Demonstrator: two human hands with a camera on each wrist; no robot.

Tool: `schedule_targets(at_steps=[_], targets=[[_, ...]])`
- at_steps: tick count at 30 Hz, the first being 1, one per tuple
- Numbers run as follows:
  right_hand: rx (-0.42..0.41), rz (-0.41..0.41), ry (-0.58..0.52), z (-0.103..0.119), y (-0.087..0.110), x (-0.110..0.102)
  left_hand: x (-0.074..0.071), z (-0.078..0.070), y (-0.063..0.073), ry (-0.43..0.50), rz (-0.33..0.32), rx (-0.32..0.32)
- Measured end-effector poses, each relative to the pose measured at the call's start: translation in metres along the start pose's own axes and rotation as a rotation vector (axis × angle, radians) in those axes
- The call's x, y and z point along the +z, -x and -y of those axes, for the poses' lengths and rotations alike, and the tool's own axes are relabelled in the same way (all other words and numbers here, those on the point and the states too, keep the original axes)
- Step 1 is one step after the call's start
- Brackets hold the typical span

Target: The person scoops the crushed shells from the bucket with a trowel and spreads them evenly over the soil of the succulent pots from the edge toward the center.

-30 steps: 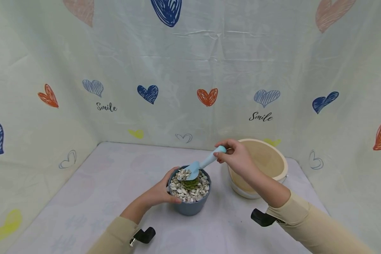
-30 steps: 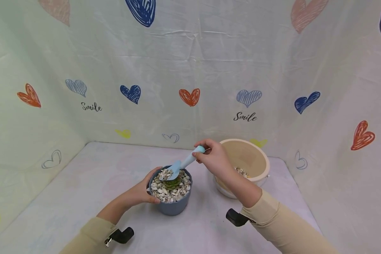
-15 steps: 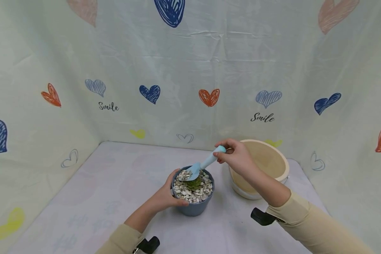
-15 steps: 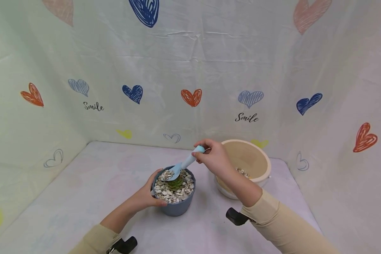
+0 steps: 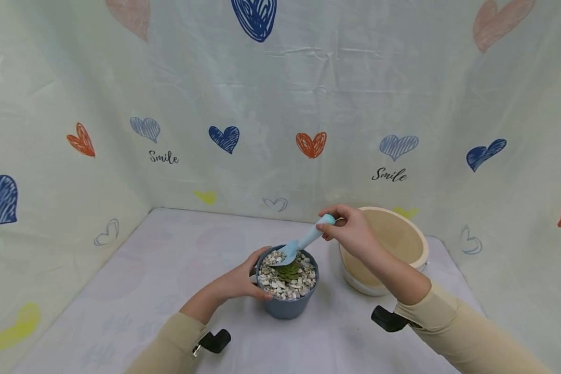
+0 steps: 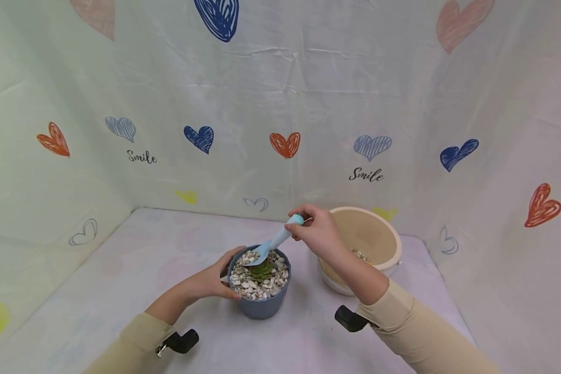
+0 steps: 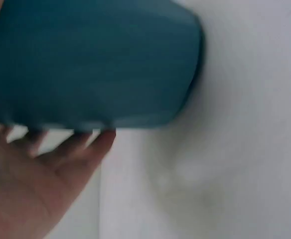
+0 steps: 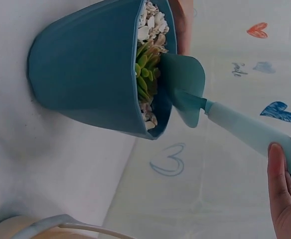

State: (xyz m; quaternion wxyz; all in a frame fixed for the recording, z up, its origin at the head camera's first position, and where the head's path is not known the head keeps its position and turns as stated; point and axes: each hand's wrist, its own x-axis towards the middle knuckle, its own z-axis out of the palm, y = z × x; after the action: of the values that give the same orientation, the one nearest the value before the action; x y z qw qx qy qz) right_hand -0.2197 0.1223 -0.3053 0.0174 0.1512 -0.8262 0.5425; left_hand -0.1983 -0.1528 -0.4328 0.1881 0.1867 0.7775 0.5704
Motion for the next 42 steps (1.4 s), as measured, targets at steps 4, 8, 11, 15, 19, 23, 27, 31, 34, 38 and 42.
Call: schedule_targets(at_steps=[4,8,11,15,19,23,27,31,34,38,42], targets=[[-0.009,0.0,-0.012,-0.002,-0.001,-0.001,-0.009,-0.001,-0.007,-0.031,0.073,0.032],[-0.016,0.005,0.003,0.0,0.001,-0.001,-0.011,-0.003,-0.01,-0.038,0.092,0.039],[-0.038,0.008,0.031,0.002,0.004,0.0,-0.008,-0.002,-0.011,-0.028,0.074,0.032],[-0.094,0.011,0.063,0.003,0.005,0.0,-0.003,-0.003,-0.012,-0.014,0.048,0.031],[-0.137,0.014,0.082,0.003,0.006,0.002,0.0,-0.002,-0.012,0.012,0.045,0.035],[-0.138,0.01,0.079,0.002,0.005,0.002,0.003,0.0,-0.013,0.024,0.029,0.024],[-0.123,-0.004,0.082,0.002,0.004,0.0,0.006,0.001,-0.013,0.032,0.007,0.005],[-0.116,-0.014,0.099,0.003,0.004,-0.002,0.007,0.001,-0.012,0.038,-0.013,-0.002],[-0.118,-0.016,0.095,0.004,0.004,-0.003,0.008,0.0,-0.01,0.041,-0.03,-0.005],[-0.122,-0.022,0.091,0.005,0.004,-0.005,0.011,-0.001,-0.009,0.041,-0.053,-0.021],[-0.125,-0.026,0.099,0.007,0.003,-0.006,0.014,-0.002,-0.007,0.041,-0.081,-0.04]])
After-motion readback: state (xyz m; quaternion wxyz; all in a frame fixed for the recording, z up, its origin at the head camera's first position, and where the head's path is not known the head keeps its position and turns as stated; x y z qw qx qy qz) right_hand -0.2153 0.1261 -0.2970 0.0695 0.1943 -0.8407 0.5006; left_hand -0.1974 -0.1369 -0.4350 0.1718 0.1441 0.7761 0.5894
